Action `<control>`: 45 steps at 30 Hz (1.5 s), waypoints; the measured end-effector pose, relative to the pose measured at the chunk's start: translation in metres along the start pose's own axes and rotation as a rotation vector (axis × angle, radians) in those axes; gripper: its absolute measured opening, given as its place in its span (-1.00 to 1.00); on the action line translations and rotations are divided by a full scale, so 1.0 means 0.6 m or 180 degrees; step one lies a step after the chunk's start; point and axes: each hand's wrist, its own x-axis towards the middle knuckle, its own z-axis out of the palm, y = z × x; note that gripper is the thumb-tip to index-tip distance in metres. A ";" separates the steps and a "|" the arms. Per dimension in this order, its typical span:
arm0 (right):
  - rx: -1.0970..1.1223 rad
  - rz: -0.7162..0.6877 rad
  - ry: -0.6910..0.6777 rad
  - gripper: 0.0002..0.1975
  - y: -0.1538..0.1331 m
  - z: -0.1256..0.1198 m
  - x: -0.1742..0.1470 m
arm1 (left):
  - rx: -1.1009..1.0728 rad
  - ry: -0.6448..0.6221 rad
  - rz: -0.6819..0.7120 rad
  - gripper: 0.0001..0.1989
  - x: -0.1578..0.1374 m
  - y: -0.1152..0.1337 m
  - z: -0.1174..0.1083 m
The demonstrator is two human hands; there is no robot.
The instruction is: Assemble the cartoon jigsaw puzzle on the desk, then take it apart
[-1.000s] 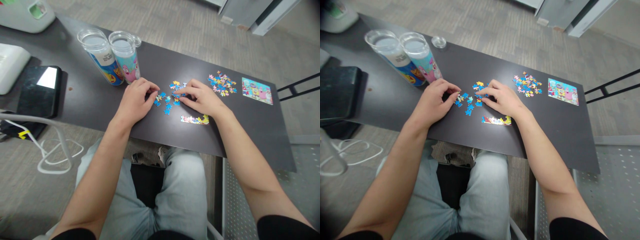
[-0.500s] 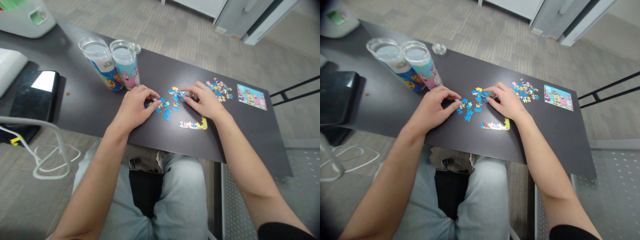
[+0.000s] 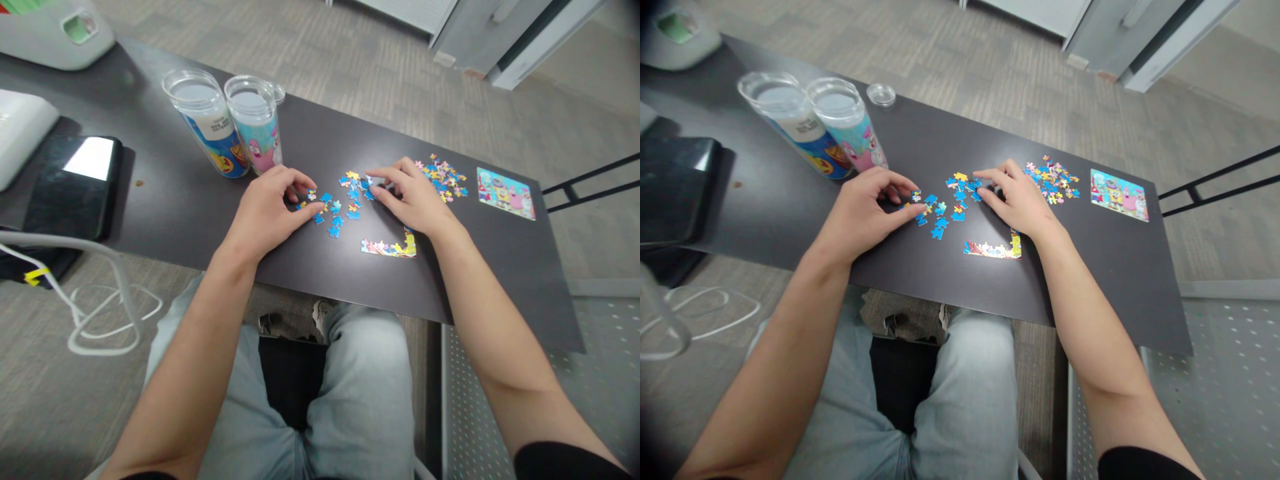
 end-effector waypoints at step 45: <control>0.0023 0.0030 -0.0308 -0.61 -0.010 -0.025 0.005 | 0.0208 -0.0322 0.0198 -0.73 0.004 0.004 -0.004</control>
